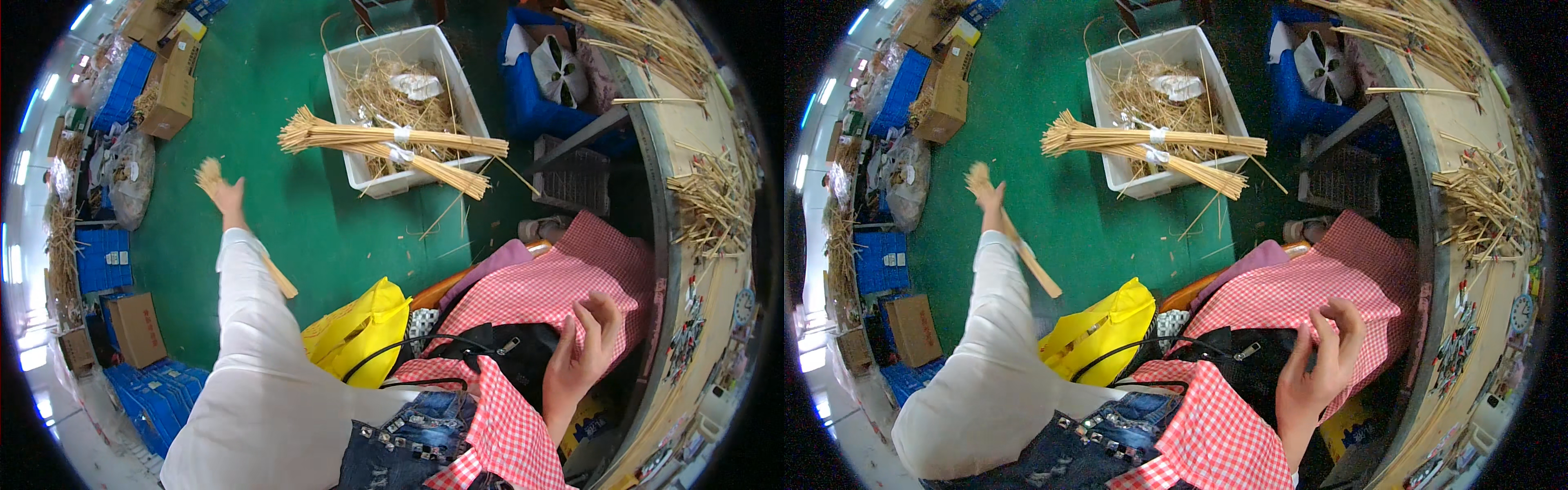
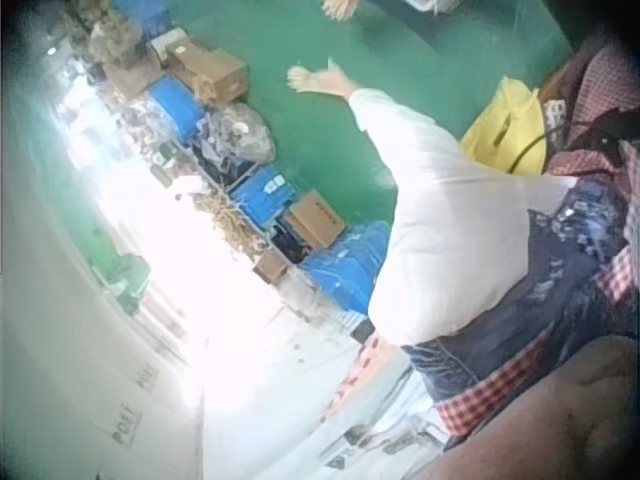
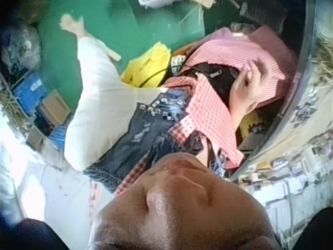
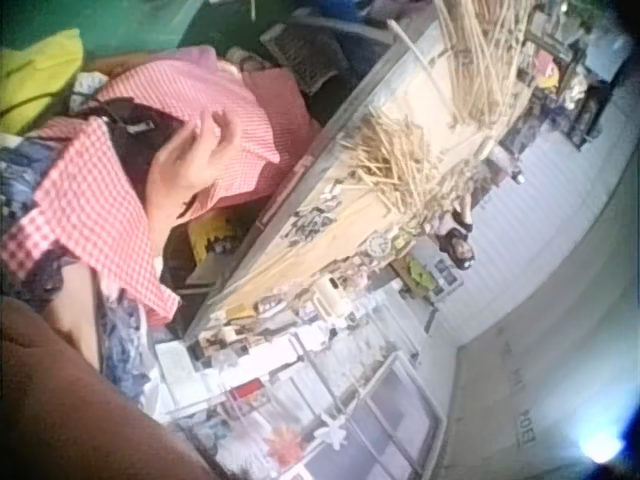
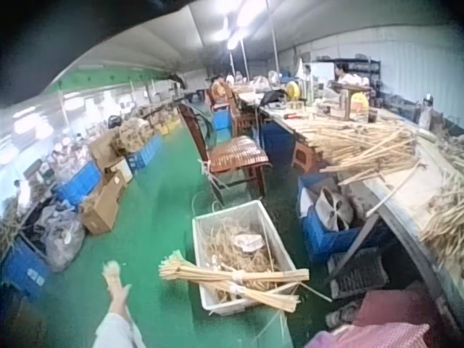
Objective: The person is assembling long bamboo sticks into bundles or frames using clips and bindings.
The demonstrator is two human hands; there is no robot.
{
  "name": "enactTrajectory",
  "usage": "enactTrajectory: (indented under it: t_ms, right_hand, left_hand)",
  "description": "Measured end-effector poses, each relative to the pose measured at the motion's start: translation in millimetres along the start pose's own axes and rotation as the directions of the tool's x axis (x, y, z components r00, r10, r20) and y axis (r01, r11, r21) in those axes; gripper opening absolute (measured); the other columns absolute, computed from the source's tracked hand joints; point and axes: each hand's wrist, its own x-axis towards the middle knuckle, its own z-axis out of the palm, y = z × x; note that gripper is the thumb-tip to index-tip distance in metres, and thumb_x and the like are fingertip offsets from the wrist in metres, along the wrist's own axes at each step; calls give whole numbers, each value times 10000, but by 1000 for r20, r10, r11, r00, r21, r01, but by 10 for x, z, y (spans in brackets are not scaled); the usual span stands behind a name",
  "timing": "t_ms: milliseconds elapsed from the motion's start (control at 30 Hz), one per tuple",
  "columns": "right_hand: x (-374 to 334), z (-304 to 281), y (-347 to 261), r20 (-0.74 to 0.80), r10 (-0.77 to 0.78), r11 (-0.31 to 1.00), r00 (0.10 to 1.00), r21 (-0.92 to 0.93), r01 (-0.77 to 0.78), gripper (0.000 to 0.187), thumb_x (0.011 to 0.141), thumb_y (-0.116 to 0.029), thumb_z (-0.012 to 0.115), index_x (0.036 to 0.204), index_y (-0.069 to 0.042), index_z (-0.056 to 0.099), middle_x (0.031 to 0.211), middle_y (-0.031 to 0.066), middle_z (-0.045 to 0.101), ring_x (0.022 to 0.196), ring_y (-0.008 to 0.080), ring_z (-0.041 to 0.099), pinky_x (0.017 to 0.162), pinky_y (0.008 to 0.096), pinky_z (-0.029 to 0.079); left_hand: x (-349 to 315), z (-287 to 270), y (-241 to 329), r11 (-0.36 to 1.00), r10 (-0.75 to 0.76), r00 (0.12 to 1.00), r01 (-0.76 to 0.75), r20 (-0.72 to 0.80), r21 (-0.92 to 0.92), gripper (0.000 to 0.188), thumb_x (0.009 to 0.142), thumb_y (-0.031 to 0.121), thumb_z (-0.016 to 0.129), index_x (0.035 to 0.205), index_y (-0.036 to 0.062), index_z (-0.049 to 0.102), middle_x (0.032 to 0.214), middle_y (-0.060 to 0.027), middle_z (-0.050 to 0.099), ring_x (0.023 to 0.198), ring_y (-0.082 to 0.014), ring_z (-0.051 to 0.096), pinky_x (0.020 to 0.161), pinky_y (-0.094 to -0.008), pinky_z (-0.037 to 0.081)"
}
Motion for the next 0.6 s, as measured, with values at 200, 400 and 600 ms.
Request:
enactTrajectory:
  t_ms: [200, 400, 600]
  right_hand:
    - [17, 131, 48, 82, 39, 999, 996, 3, -39, 238, 739, 112, 615, 954, 18, 579, 1092, 171, 520, 929, 285, 571, 784, 357, 480]
    - [-18, 233, 126, 166, 81, 997, 983, -5, -81, 187, 755, 95, 606, 927, 29, 576, 1082, 169, 514, 914, 278, 573, 764, 341, 482]
    - [-16, 315, 161, 264, 93, 991, 960, 72, -116, 171, 767, 87, 609, 928, 44, 572, 1074, 174, 509, 872, 279, 581, 725, 334, 487]
  left_hand:
    - [-1233, 159, 3207, 136, 366, 396, 872, 842, -470, 329, 874, 212, 642, 1135, 20, 582, 1046, -80, 657, 874, -146, 646, 691, -263, 519]
    - [-1852, 771, 4349, -456, 164, 406, 839, 899, -296, 511, 795, 226, 746, 1225, 77, 514, 1173, -86, 583, 1068, -269, 550, 861, -416, 467]
    - [-1672, 1201, 4103, -683, 299, 267, 730, 916, 11, 317, 758, 249, 776, 1006, 117, 629, 908, -32, 648, 793, -200, 607, 659, -376, 509]
